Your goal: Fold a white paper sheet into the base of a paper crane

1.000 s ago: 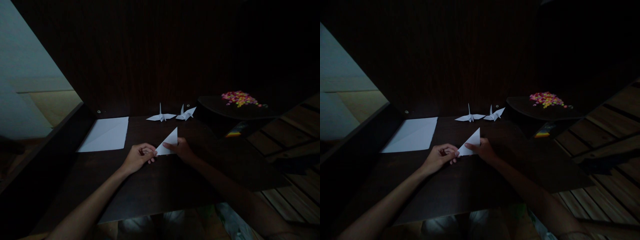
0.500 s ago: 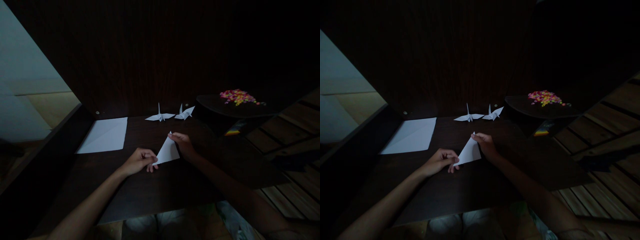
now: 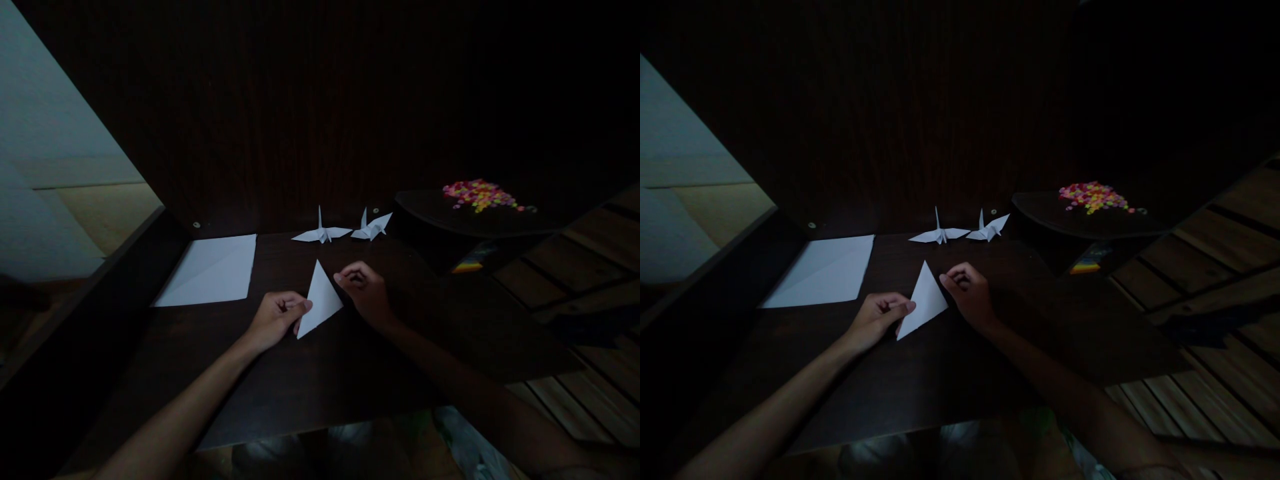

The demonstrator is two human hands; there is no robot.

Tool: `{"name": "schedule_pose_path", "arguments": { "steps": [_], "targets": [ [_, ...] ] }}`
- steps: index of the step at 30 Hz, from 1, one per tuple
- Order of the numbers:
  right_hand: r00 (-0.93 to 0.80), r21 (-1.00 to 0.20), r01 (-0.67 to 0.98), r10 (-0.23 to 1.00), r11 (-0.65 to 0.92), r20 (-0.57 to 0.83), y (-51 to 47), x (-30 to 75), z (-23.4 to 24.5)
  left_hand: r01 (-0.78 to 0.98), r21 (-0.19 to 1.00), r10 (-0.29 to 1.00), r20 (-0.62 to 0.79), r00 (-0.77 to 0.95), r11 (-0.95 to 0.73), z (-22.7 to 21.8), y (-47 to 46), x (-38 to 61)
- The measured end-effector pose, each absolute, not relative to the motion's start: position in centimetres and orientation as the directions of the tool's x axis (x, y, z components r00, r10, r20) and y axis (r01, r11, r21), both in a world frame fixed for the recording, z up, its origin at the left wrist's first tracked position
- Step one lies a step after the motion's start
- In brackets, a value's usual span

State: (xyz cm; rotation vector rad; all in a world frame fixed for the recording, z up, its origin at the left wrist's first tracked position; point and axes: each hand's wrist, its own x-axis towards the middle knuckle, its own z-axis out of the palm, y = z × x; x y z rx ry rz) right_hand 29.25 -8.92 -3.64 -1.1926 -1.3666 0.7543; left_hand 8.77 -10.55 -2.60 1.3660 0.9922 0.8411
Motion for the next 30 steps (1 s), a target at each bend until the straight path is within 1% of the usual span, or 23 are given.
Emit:
{"name": "schedule_pose_path", "arguments": {
  "steps": [2,3,6,11,14,17,20,24,30],
  "targets": [
    [0.060,-0.868,0.315,0.905,0.384,0.422,-9.1,29.3,-3.7,0.062,0.997,0.939,-0.057,0.338,0.038,-2.7,-10.5,8.7],
    [0.006,-0.841,0.339,0.893,0.422,0.451,-9.2,29.2,-3.7,0.054,0.998,0.946,-0.048,0.321,0.032,-2.7,-10.5,8.6],
    [-0.126,-0.792,0.381,0.875,0.478,0.467,-9.5,28.9,-3.7,0.054,0.999,0.958,-0.023,0.285,0.008,-2.8,-10.7,8.6],
    [-0.201,-0.769,0.388,0.861,0.508,0.467,-9.7,28.7,-4.0,0.115,0.992,0.970,0.027,0.241,-0.056,-2.7,-11.1,8.7],
    [-0.210,-0.782,0.360,0.861,0.508,0.463,-9.7,28.7,-4.3,0.105,0.991,0.978,0.058,0.202,-0.081,-2.5,-11.0,8.8],
    [-0.227,-0.840,0.291,0.886,0.458,0.404,-9.8,28.5,-4.4,0.060,0.995,0.975,0.067,0.213,-0.081,-2.2,-10.8,8.9],
    [-0.269,-0.880,0.221,0.893,0.421,0.360,-10.0,28.3,-4.5,0.002,0.999,0.963,0.050,0.266,-0.053,-1.9,-10.8,8.9],
    [-0.335,-0.884,0.194,0.876,0.425,0.347,-10.1,28.3,-4.4,-0.052,0.999,0.933,0.008,0.361,0.012,-1.7,-10.9,9.1],
    [-0.371,-0.906,0.163,0.875,0.390,0.310,-10.1,28.6,-4.4,-0.091,0.991,0.923,-0.055,0.380,0.096,-2.4,-10.8,9.5]
  ]
}}
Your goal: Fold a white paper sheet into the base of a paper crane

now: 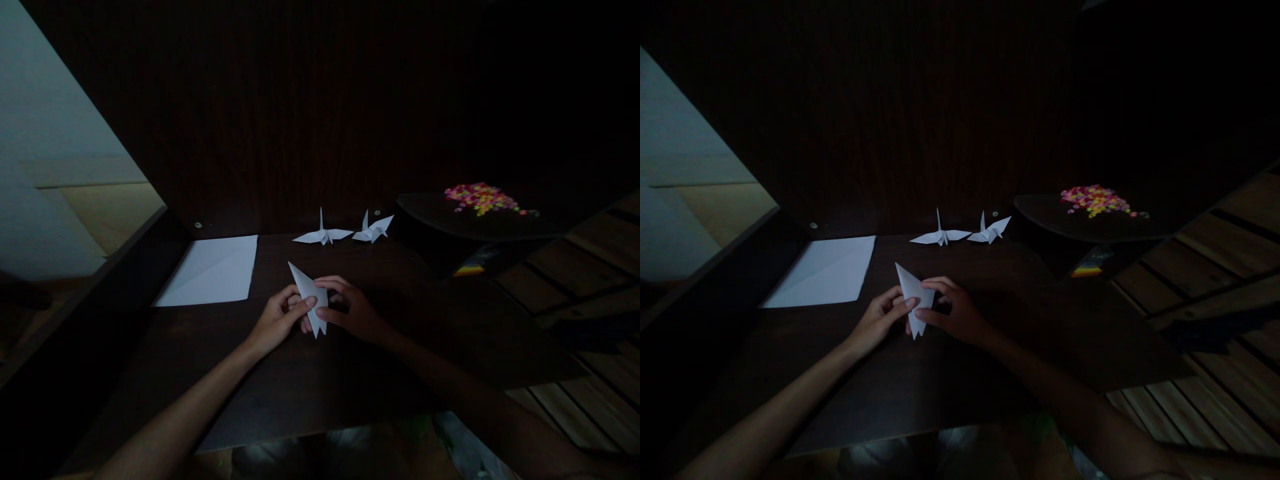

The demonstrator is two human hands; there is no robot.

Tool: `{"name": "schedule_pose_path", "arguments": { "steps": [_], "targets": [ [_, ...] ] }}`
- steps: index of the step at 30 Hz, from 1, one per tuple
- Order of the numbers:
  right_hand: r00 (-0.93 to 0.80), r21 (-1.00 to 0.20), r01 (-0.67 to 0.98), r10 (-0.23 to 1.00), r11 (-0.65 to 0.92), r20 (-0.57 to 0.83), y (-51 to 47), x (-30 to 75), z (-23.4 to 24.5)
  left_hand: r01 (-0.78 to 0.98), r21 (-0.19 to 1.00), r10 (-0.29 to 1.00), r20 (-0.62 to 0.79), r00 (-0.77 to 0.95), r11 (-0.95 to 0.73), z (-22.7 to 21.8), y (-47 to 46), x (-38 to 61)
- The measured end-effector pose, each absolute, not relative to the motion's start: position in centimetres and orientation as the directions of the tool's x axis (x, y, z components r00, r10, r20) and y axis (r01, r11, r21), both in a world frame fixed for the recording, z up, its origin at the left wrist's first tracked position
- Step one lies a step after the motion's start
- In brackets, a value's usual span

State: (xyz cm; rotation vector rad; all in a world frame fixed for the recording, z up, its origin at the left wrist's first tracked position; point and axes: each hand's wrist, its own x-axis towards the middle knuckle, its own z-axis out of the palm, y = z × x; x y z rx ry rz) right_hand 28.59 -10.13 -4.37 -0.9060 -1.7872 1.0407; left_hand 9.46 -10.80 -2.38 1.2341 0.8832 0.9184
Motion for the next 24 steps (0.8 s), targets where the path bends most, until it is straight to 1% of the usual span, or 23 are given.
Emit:
{"name": "schedule_pose_path", "arguments": {
  "steps": [8,11,14,19,24],
  "targets": [
    [-0.447,-0.938,0.126,0.862,0.324,0.238,-10.2,28.9,-4.4,-0.125,0.986,0.951,-0.071,0.302,0.113,-2.7,-10.5,9.6],
    [-0.490,-0.954,0.088,0.846,0.287,0.209,-10.2,29.0,-4.1,-0.144,0.982,0.951,-0.076,0.298,0.124,-2.9,-10.4,9.6],
    [-0.509,-0.964,0.089,0.843,0.252,0.173,-10.2,29.0,-3.9,-0.159,0.976,0.944,-0.091,0.317,0.148,-3.2,-10.2,9.6],
    [-0.492,-0.967,0.110,0.858,0.228,0.146,-10.2,28.8,-4.2,-0.185,0.971,0.949,-0.089,0.304,0.150,-3.6,-10.2,9.6],
    [-0.419,-0.986,0.088,0.903,0.142,0.093,-9.9,28.5,-4.6,-0.136,0.979,0.952,-0.109,0.286,0.153,-3.5,-10.4,9.4]
  ]
}}
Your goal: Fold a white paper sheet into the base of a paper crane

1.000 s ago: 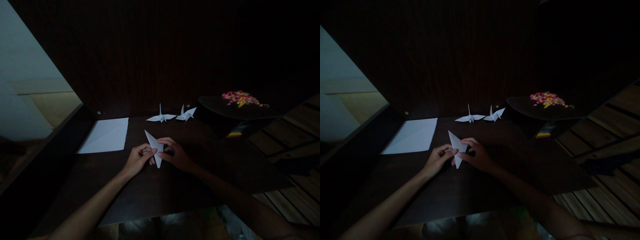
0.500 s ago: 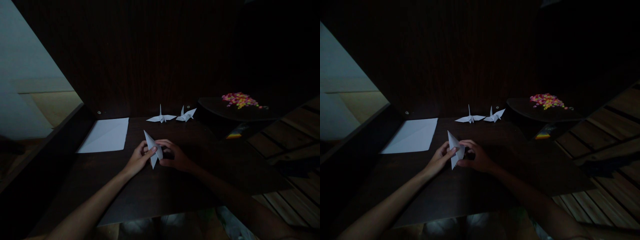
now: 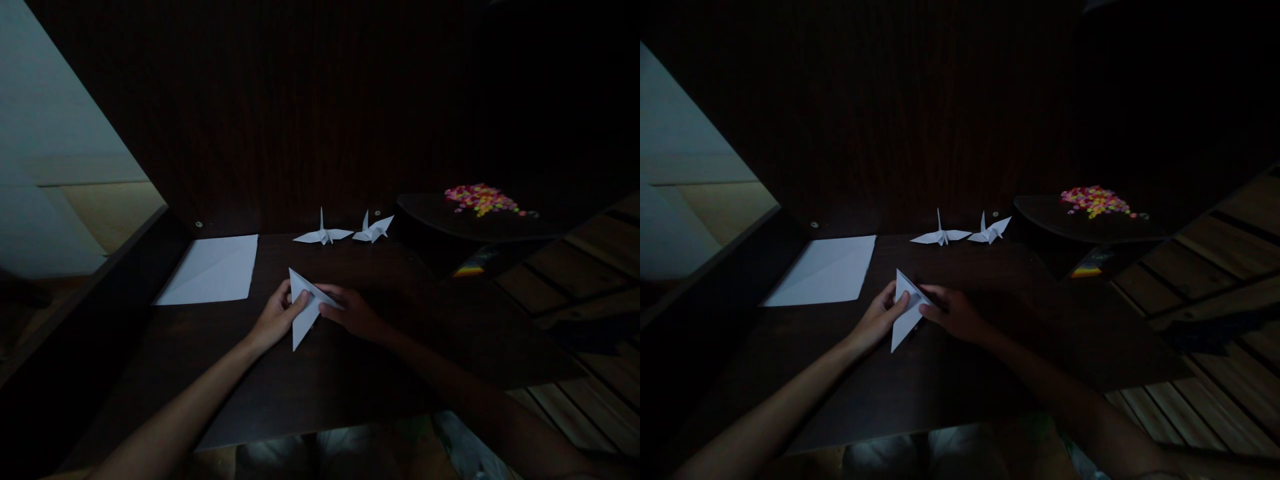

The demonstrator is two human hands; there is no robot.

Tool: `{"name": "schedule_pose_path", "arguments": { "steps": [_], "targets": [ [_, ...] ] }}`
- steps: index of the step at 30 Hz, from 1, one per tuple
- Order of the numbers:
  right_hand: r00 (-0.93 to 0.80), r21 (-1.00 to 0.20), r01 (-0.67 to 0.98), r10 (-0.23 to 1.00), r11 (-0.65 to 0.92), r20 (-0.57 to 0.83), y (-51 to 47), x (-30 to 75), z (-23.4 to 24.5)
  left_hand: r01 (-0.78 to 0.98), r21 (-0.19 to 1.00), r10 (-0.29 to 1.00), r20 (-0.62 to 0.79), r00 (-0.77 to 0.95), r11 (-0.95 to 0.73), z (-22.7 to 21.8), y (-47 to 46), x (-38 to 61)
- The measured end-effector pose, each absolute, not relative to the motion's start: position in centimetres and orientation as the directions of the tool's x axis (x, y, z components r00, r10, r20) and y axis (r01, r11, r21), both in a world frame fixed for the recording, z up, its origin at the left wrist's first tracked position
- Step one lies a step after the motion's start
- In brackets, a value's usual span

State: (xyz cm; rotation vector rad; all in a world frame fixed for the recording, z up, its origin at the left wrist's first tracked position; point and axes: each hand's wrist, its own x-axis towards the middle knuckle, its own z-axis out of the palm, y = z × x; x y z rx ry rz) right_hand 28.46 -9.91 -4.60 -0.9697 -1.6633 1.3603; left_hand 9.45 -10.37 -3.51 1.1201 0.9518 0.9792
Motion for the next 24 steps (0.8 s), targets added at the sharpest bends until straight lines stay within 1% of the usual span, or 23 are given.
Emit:
{"name": "schedule_pose_path", "arguments": {
  "steps": [5,7,9,11,12,15,18,21,24],
  "targets": [
    [-0.303,-1.000,0.005,0.953,-0.012,-0.013,-9.3,28.6,-4.4,-0.102,0.989,0.961,-0.080,0.265,0.110,-3.3,-10.6,9.3],
    [-0.249,-0.993,-0.089,0.967,-0.082,-0.058,-9.2,28.6,-4.3,-0.084,0.990,0.954,-0.089,0.287,0.117,-3.2,-10.6,9.2],
    [-0.219,-0.966,-0.215,0.971,-0.140,-0.092,-9.2,28.6,-4.1,-0.080,0.988,0.946,-0.099,0.307,0.129,-3.1,-10.6,9.1],
    [-0.243,-0.929,-0.311,0.962,-0.202,-0.128,-9.2,28.6,-3.8,-0.095,0.984,0.939,-0.109,0.325,0.148,-3.1,-10.7,9.0],
    [-0.264,-0.914,-0.331,0.953,-0.235,-0.149,-9.2,28.5,-3.6,-0.104,0.982,0.937,-0.114,0.331,0.157,-3.1,-10.7,9.0],
    [-0.283,-0.900,-0.331,0.940,-0.284,-0.193,-9.3,28.5,-3.2,-0.120,0.976,0.934,-0.134,0.332,0.182,-3.1,-10.7,9.1],
    [-0.241,-0.915,-0.310,0.953,-0.257,-0.186,-9.2,28.5,-3.3,-0.140,0.973,0.944,-0.134,0.301,0.183,-3.1,-10.7,9.2],
    [-0.215,-0.935,-0.282,0.964,-0.217,-0.158,-9.1,28.6,-3.7,-0.173,0.976,0.968,-0.090,0.234,0.132,-3.1,-10.6,9.3],
    [-0.220,-0.946,-0.265,0.967,-0.187,-0.129,-9.0,28.6,-4.2,-0.160,0.985,0.987,-0.036,0.158,0.061,-3.0,-10.4,9.2]
  ]
}}
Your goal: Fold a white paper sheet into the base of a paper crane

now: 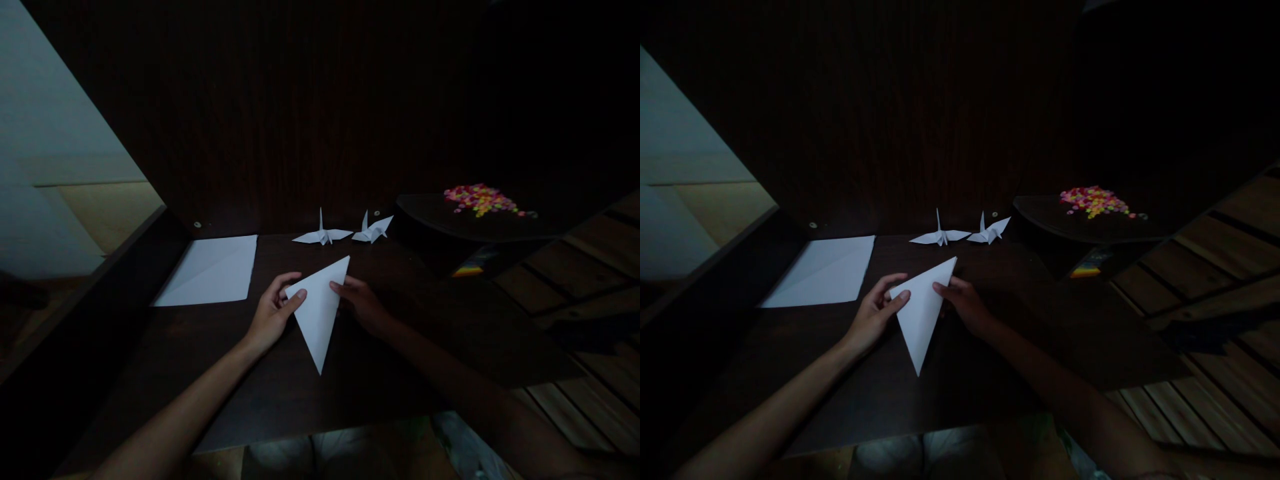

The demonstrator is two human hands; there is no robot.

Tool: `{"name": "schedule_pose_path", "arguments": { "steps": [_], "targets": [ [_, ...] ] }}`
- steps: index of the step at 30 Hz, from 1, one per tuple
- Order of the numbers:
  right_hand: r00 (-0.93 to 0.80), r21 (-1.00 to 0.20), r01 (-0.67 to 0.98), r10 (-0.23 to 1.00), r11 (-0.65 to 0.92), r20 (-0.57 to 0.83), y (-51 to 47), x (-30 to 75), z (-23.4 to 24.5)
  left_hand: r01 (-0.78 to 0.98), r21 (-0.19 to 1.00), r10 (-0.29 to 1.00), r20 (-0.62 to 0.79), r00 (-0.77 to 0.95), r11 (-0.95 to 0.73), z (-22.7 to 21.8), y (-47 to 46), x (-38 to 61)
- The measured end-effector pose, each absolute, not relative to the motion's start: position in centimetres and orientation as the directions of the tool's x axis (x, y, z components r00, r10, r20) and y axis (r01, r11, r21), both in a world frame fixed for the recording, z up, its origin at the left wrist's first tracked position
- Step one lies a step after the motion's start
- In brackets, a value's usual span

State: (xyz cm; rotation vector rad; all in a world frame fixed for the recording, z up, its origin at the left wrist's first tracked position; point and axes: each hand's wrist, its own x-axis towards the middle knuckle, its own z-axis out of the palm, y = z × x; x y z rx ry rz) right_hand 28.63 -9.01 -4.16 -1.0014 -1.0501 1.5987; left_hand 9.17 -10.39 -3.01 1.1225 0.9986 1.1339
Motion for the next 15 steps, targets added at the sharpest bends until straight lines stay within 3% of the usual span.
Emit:
{"name": "schedule_pose_path", "arguments": {
  "steps": [4,15],
  "targets": [
    [-0.250,-0.924,-0.333,0.962,-0.189,-0.106,-9.18,28.50,-4.08,-0.096,0.995,0.991,0.003,0.133,0.010,-2.86,-10.21,8.85],
    [-0.287,-0.947,-0.307,0.958,-0.096,-0.005,-9.29,28.90,-3.89,-0.131,0.984,0.973,-0.087,0.215,0.117,-3.13,-10.21,8.62]
  ]
}}
